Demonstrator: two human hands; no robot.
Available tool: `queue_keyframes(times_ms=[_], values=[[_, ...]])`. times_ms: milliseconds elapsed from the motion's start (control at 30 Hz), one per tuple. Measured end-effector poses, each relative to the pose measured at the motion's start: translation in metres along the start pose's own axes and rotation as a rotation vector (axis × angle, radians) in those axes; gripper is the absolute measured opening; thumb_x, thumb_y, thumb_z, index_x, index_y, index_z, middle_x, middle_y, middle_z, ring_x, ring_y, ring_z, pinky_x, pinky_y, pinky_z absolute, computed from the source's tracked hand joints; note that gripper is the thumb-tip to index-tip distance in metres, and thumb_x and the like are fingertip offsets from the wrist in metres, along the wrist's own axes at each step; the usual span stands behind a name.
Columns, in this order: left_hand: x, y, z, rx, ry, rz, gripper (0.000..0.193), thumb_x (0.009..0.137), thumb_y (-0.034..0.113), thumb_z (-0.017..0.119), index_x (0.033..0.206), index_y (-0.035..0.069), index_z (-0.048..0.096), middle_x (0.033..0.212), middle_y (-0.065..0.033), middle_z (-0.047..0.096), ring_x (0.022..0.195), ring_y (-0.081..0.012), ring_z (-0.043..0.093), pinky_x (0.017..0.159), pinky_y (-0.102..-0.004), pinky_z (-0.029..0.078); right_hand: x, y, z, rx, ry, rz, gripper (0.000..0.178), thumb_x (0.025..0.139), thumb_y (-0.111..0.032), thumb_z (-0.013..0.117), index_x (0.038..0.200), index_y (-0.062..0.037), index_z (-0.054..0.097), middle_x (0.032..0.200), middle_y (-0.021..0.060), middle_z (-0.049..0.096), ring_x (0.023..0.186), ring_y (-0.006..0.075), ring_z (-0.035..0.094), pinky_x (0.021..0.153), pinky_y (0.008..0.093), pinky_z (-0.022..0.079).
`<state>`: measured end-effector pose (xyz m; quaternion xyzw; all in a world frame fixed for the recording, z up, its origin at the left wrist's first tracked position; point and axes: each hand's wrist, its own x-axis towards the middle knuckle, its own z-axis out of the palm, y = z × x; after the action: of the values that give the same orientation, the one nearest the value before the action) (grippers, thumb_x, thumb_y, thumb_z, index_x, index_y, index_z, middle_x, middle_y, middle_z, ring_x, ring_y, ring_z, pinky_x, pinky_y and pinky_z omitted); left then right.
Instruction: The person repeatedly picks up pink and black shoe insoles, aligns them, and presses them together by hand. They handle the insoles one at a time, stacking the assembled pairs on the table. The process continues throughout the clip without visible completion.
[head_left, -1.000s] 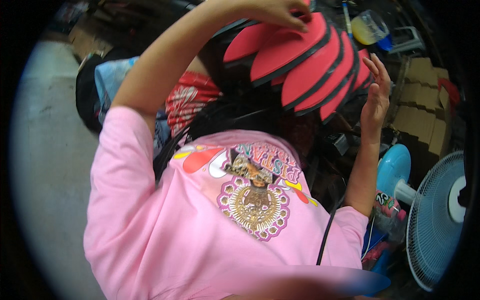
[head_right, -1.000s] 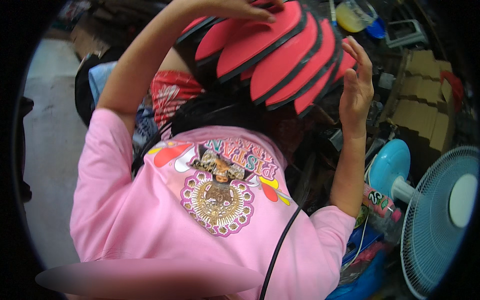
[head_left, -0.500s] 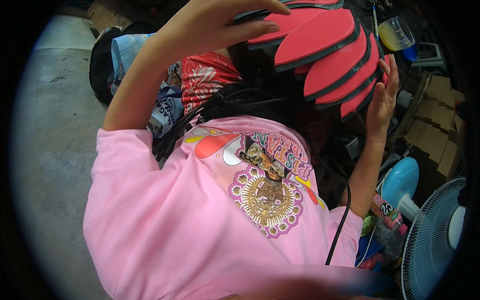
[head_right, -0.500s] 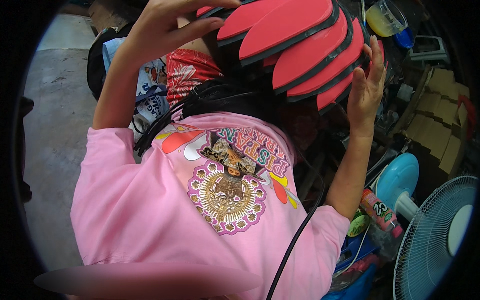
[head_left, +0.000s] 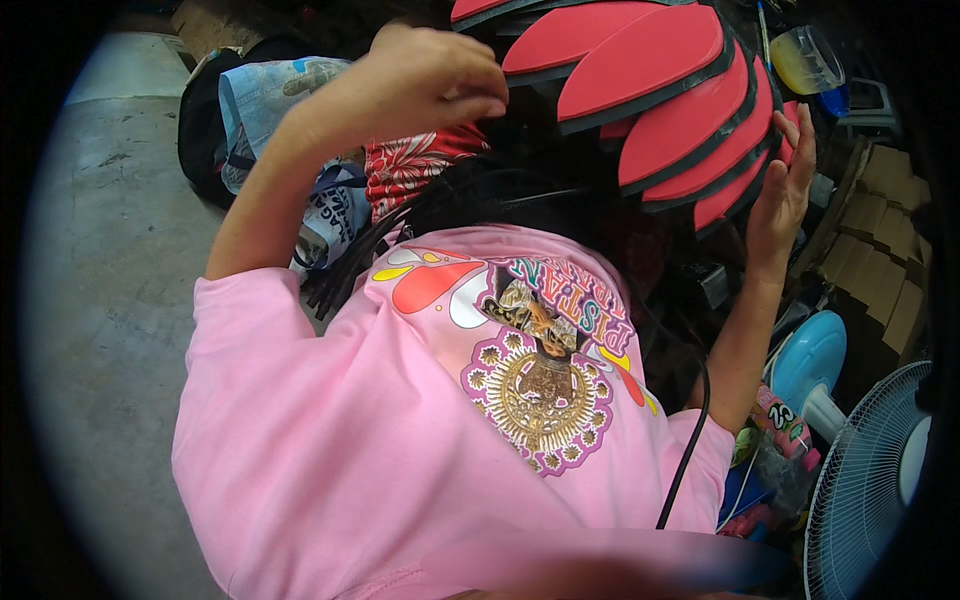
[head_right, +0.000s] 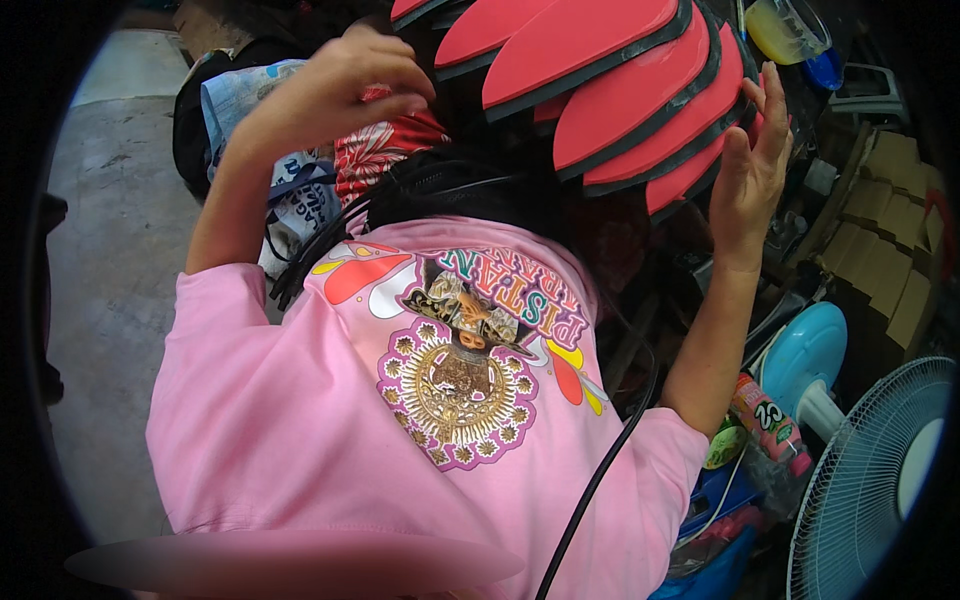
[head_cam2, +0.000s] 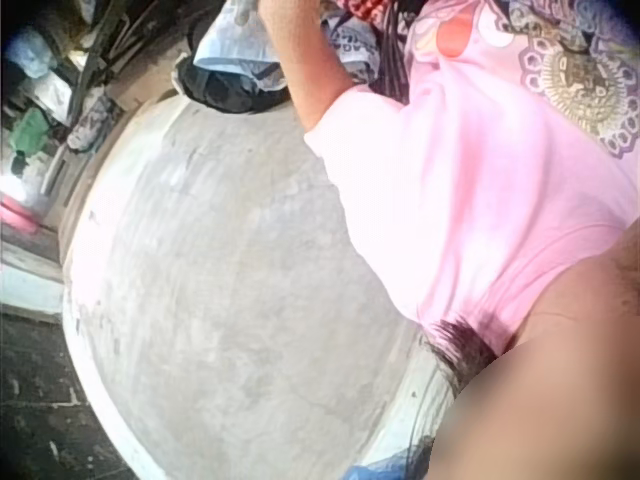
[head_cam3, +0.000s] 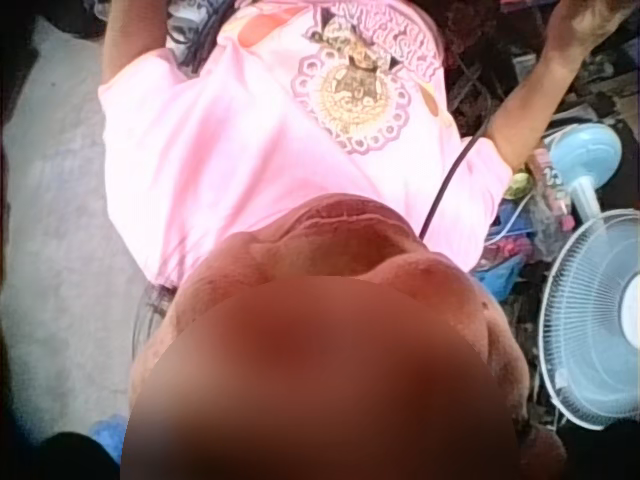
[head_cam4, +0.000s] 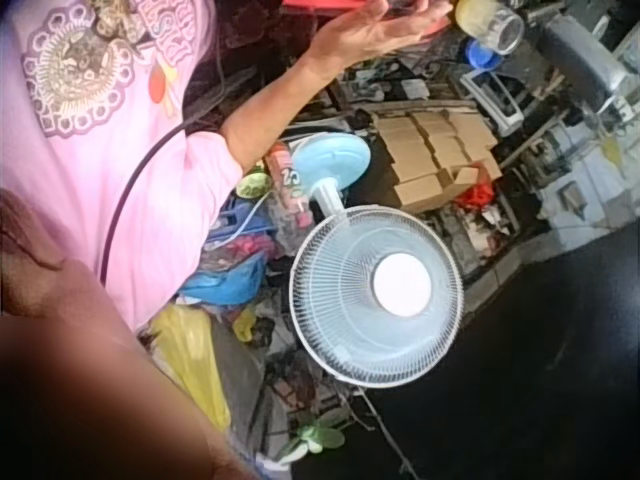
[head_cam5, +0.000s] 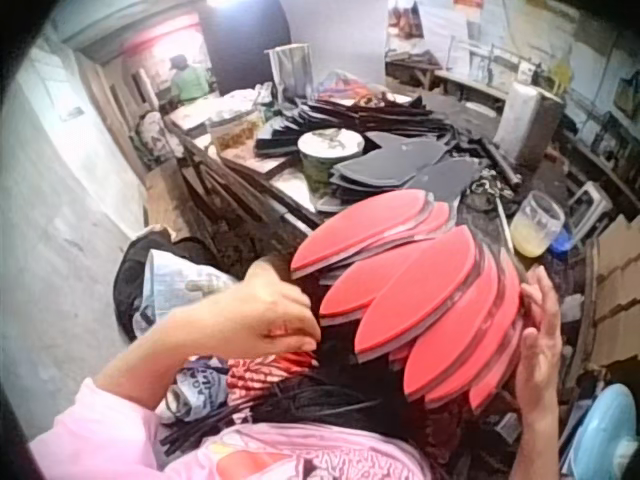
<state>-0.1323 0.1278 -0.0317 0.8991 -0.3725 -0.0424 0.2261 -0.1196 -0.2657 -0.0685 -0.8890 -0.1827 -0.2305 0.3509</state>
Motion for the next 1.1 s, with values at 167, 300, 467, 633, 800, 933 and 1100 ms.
queue_keyframes(times_ms=[167, 300, 467, 633, 800, 933, 1100], values=[[0.004, -0.007, 0.044, -0.174, -0.171, -0.010, 0.015, 0.086, 0.016, 0.072, 0.097, 0.005, 0.072, 0.092, -0.0138, 0.067, 0.089, -0.0318, 0.065, 0.080, -0.0413, 0.052, 0.000, -0.001, 0.001, 0.001, 0.003, 0.004, 0.079, 0.097, -0.072, 0.034, 0.154, -0.0172, 0.039, 0.138, 0.0126, 0.056, 0.132, 0.0268, 0.047, 0.111, 0.0441, 0.036], [0.009, -0.011, 0.067, -0.072, -0.237, -0.034, 0.018, 0.083, 0.017, 0.072, 0.097, 0.005, 0.073, 0.094, -0.0142, 0.068, 0.091, -0.0333, 0.066, 0.080, -0.0423, 0.053, -0.001, -0.002, 0.000, 0.016, 0.005, 0.007, 0.075, 0.099, -0.068, 0.037, 0.154, -0.0161, 0.039, 0.139, 0.0122, 0.055, 0.132, 0.0265, 0.047, 0.112, 0.0433, 0.035], [0.018, -0.020, 0.089, -0.010, -0.340, -0.005, 0.020, 0.080, 0.017, 0.070, 0.098, 0.010, 0.075, 0.089, -0.0150, 0.072, 0.087, -0.0346, 0.069, 0.077, -0.0461, 0.055, 0.000, 0.001, 0.000, 0.010, 0.011, -0.058, 0.072, 0.101, -0.062, 0.041, 0.153, -0.0122, 0.040, 0.143, 0.0136, 0.054, 0.132, 0.0267, 0.049, 0.112, 0.0421, 0.033], [0.021, -0.030, 0.101, 0.070, -0.318, 0.152, 0.016, 0.080, 0.014, 0.066, 0.093, 0.009, 0.072, 0.089, -0.0171, 0.070, 0.091, -0.0379, 0.067, 0.079, -0.0459, 0.054, 0.001, 0.004, 0.001, -0.032, 0.040, -0.066, 0.071, 0.100, -0.065, 0.039, 0.153, -0.0168, 0.041, 0.134, 0.0120, 0.059, 0.125, 0.0260, 0.052, 0.114, 0.0448, 0.030], [0.026, -0.033, 0.101, 0.000, -0.266, 0.161, 0.017, 0.081, 0.016, 0.067, 0.095, 0.009, 0.072, 0.096, -0.0148, 0.071, 0.096, -0.0350, 0.067, 0.082, -0.0450, 0.054, 0.001, 0.006, -0.003, -0.042, 0.055, -0.058, 0.072, 0.100, -0.064, 0.040, 0.153, -0.0147, 0.041, 0.132, 0.0124, 0.059, 0.122, 0.0263, 0.052, 0.112, 0.0439, 0.032], [0.030, -0.026, 0.098, 0.008, -0.287, 0.151, 0.012, 0.084, 0.017, 0.066, 0.089, 0.007, 0.069, 0.092, -0.0158, 0.069, 0.094, -0.0368, 0.065, 0.082, -0.0466, 0.052, 0.001, 0.006, -0.004, -0.044, 0.071, -0.066, 0.071, 0.101, -0.062, 0.042, 0.152, -0.0133, 0.042, 0.130, 0.0131, 0.060, 0.121, 0.0261, 0.052, 0.109, 0.0415, 0.035], [0.028, -0.017, 0.078, -0.157, -0.387, 0.042, 0.010, 0.083, 0.012, 0.066, 0.088, 0.004, 0.069, 0.085, -0.0187, 0.068, 0.090, -0.0390, 0.065, 0.078, -0.0469, 0.051, 0.002, 0.007, -0.004, -0.068, 0.066, -0.049, 0.072, 0.101, -0.062, 0.041, 0.151, -0.0111, 0.043, 0.131, 0.0131, 0.060, 0.119, 0.0267, 0.053, 0.107, 0.0410, 0.036]])
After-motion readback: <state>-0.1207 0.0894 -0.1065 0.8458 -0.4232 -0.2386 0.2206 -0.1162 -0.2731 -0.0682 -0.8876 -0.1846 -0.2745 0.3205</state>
